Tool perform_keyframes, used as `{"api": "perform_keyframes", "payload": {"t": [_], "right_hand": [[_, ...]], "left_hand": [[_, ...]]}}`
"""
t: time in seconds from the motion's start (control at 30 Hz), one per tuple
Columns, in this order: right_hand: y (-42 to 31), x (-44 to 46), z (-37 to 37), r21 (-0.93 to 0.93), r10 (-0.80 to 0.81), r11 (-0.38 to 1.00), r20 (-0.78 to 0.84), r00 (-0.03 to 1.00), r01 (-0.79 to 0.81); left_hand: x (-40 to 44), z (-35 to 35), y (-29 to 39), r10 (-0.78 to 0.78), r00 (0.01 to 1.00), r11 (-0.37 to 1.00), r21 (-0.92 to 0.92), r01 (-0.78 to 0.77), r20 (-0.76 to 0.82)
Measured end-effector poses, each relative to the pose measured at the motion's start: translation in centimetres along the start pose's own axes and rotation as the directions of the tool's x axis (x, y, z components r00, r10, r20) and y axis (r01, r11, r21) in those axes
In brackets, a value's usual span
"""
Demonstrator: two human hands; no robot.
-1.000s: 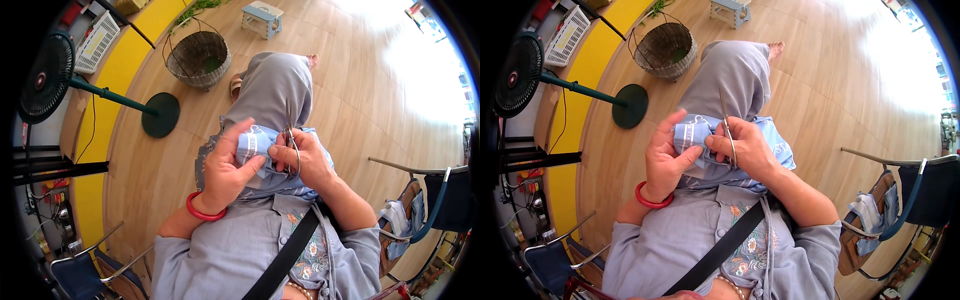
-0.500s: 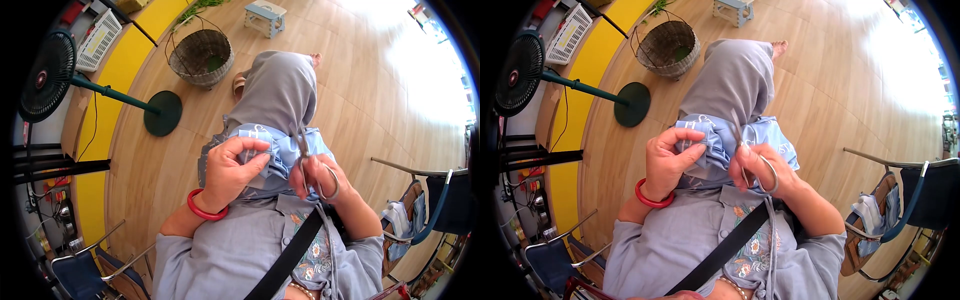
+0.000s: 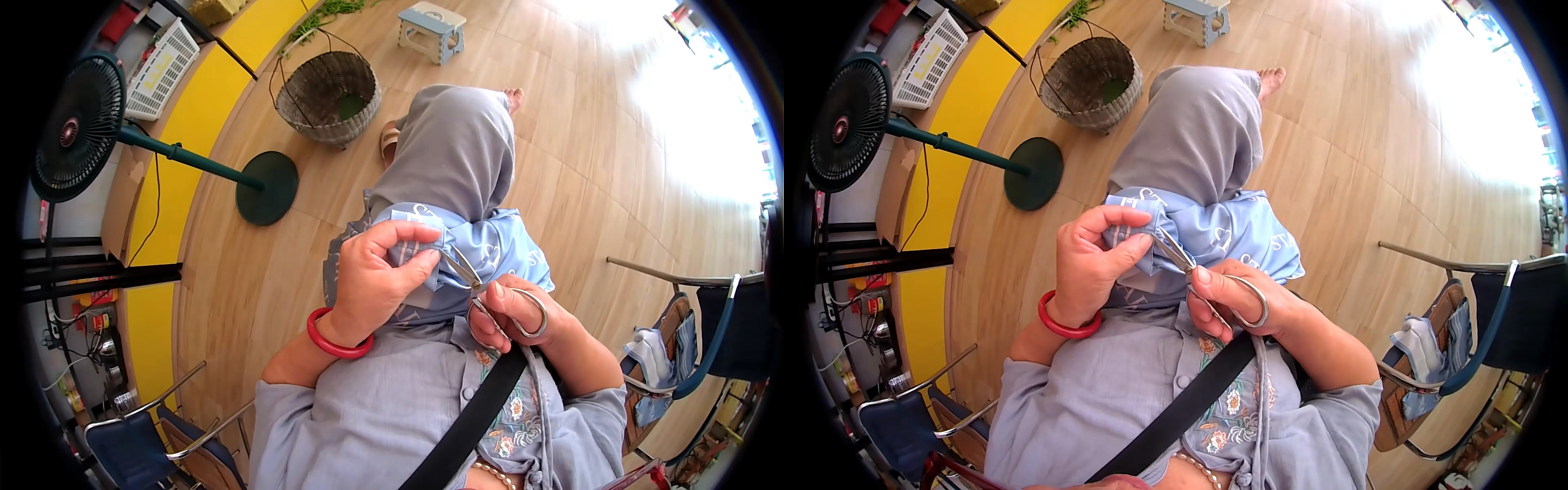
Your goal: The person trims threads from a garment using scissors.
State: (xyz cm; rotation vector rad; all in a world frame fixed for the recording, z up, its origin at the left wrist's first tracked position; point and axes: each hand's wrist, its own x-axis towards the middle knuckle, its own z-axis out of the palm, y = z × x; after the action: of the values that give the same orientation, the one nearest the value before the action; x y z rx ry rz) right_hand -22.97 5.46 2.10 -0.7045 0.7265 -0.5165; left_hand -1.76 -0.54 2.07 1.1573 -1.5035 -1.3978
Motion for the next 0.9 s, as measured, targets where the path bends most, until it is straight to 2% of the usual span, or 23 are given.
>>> {"api": "perform_keyframes", "payload": {"t": [0.27, 0.33, 0.43, 0.67, 0.73, 0.9], "right_hand": [[0.32, 0.28, -0.05, 0.025, -0.021, 0.999, 0.012, 1.0, 0.02], [0.31, 0.26, -0.06, 0.034, -0.034, 0.999, 0.025, 0.999, 0.033], [0.27, 0.29, -0.07, 0.033, -0.04, 0.999, 0.028, 0.999, 0.039], [0.19, 0.26, 0.11, 0.051, -0.023, 0.998, 0.012, 1.0, 0.022], [0.2, 0.33, 0.15, 0.056, -0.02, 0.998, 0.007, 1.0, 0.02], [0.19, 0.29, 0.19, 0.062, -0.021, 0.998, 0.022, 1.0, 0.02]], "left_hand": [[0.04, -0.18, -0.03, -0.012, 1.0, 0.999, -0.041, 0.011, -0.007], [-0.04, -0.38, 0.3, -0.056, 0.997, 0.998, -0.005, 0.057, 0.046], [-0.09, -0.36, 0.24, -0.081, 0.996, 0.996, -0.022, 0.082, 0.044], [-0.01, -0.32, 0.02, -0.056, 0.997, 0.998, -0.011, 0.057, 0.049], [0.08, -0.21, -0.49, 0.018, 1.0, 0.999, -0.039, -0.018, 0.002], [0.0, -0.12, -0.34, -0.011, 1.0, 0.998, -0.057, 0.011, 0.006]]}}
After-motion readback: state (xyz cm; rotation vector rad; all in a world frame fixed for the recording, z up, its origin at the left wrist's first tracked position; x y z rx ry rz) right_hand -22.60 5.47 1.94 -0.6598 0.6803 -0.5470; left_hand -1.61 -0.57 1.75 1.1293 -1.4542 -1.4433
